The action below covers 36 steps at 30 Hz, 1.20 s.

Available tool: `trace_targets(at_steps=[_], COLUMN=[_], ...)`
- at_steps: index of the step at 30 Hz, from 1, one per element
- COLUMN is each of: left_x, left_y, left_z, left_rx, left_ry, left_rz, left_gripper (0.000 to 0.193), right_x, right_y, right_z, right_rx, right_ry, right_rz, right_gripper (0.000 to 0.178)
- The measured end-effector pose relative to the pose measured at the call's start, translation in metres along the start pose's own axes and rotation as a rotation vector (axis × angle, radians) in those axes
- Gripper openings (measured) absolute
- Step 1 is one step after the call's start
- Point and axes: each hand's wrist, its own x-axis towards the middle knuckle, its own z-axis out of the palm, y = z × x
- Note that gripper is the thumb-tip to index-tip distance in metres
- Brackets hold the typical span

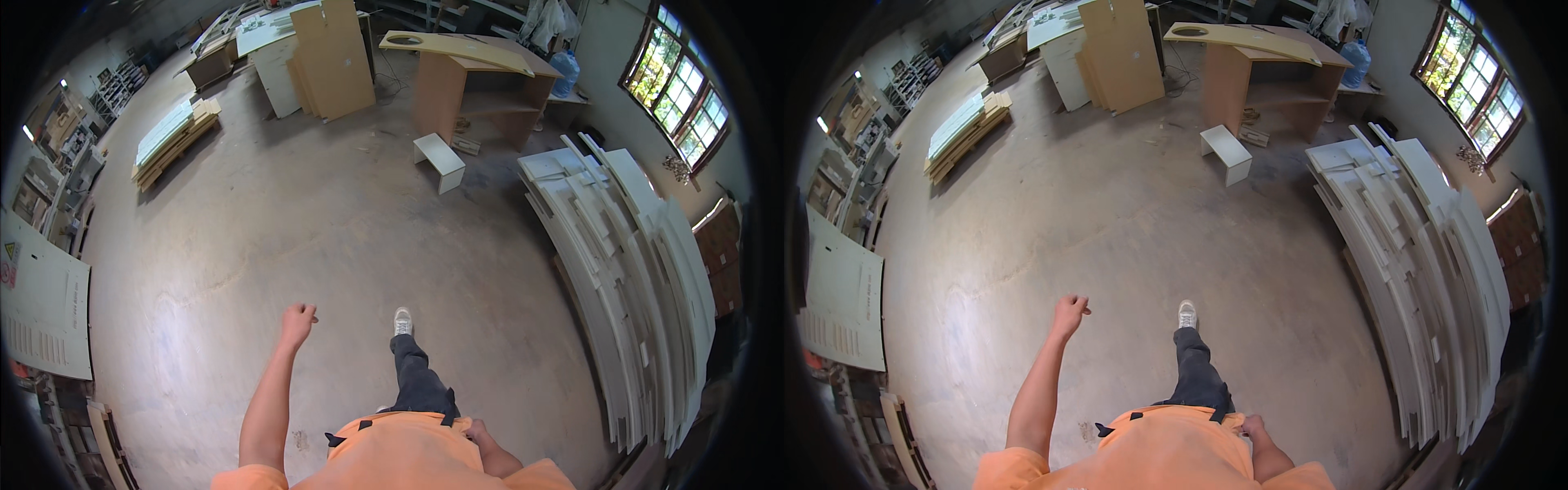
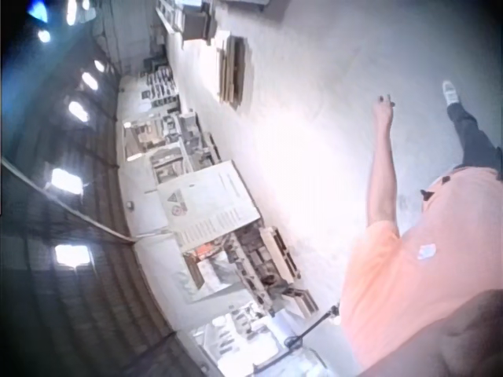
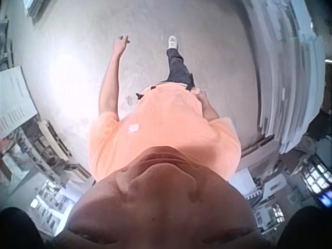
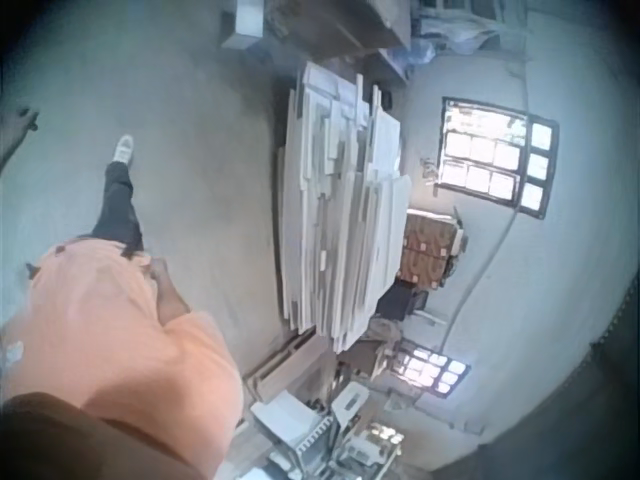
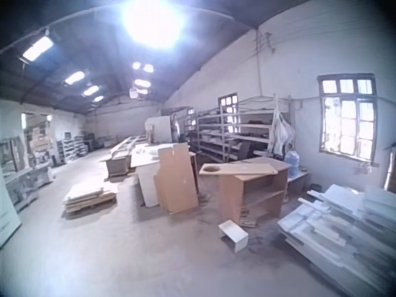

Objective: The person cleans the edge of a circular cutout in a wooden panel with a utility knife, then measures and cuts a flexible edge-banding strip to fit the curve. They apply the strip along the cutout edge and trim the excess with the knife. The person then uses a heat gun to warm the applied banding.

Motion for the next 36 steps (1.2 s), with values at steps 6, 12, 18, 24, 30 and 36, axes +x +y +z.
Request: trace_targets(at_steps=[6,12,18,24,30,36], left_x=[0.067,0.067,0.166,0.435,0.775,1.004], left_y=[-0.004,-0.063,-0.07,-0.076,-0.006,0.124], left_z=[0.05,-0.012,-0.023,-0.024,-0.055,-0.035], left_rx=[0.385,0.219,0.178,0.262,0.276,-0.006], left_ry=[-0.367,-0.287,-0.292,-0.38,-0.272,-0.12], left_rz=[-0.269,-0.965,-1.058,-0.844,-0.58,-0.294], left_gripper=[0.046,0.034,0.036,0.044,0.036,0.035], right_x=[0.116,0.182,0.201,0.248,0.235,0.301], right_y=[-0.264,-0.651,-0.915,-0.958,-0.909,-0.976], right_z=[-0.029,-0.095,-0.12,-0.084,-0.101,-0.142], right_rx=[-0.406,-0.208,0.107,0.057,-0.121,-0.298], right_ry=[0.006,0.152,0.148,0.108,0.105,-0.062], right_rz=[-0.376,-0.511,-0.723,-0.408,-0.132,-0.375], right_gripper=[0.028,0.034,0.018,0.026,0.033,0.041])
